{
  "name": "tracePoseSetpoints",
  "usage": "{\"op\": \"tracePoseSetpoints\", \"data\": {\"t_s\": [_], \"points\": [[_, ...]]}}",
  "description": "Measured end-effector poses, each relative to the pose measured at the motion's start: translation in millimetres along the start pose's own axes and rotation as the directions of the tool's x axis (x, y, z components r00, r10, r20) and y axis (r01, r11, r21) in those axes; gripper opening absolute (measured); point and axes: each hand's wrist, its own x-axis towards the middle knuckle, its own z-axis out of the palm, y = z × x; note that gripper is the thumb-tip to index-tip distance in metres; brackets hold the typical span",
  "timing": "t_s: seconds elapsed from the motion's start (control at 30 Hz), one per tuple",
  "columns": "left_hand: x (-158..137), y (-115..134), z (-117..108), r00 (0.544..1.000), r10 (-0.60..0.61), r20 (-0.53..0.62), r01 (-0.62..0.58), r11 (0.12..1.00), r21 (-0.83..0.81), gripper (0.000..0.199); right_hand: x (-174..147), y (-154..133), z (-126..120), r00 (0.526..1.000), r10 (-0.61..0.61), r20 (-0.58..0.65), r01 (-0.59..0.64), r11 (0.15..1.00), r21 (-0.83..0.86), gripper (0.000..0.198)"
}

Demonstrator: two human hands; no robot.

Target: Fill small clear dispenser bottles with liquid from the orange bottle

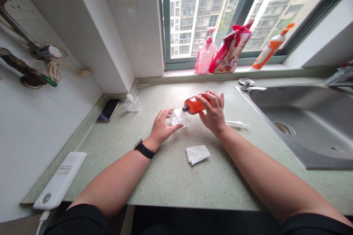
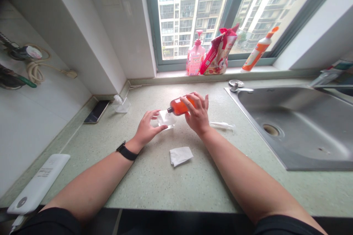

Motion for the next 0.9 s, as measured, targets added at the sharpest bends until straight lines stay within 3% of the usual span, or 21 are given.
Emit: {"op": "tracePoseSetpoints", "data": {"t_s": [0.9], "points": [[0.6,0.0,0.2,1.0,-0.004,-0.001,0.004,1.0,0.014,0.073,-1.4,3.1,1.6,1.0,0.007,0.005,-0.007,1.0,0.008,0.084]]}}
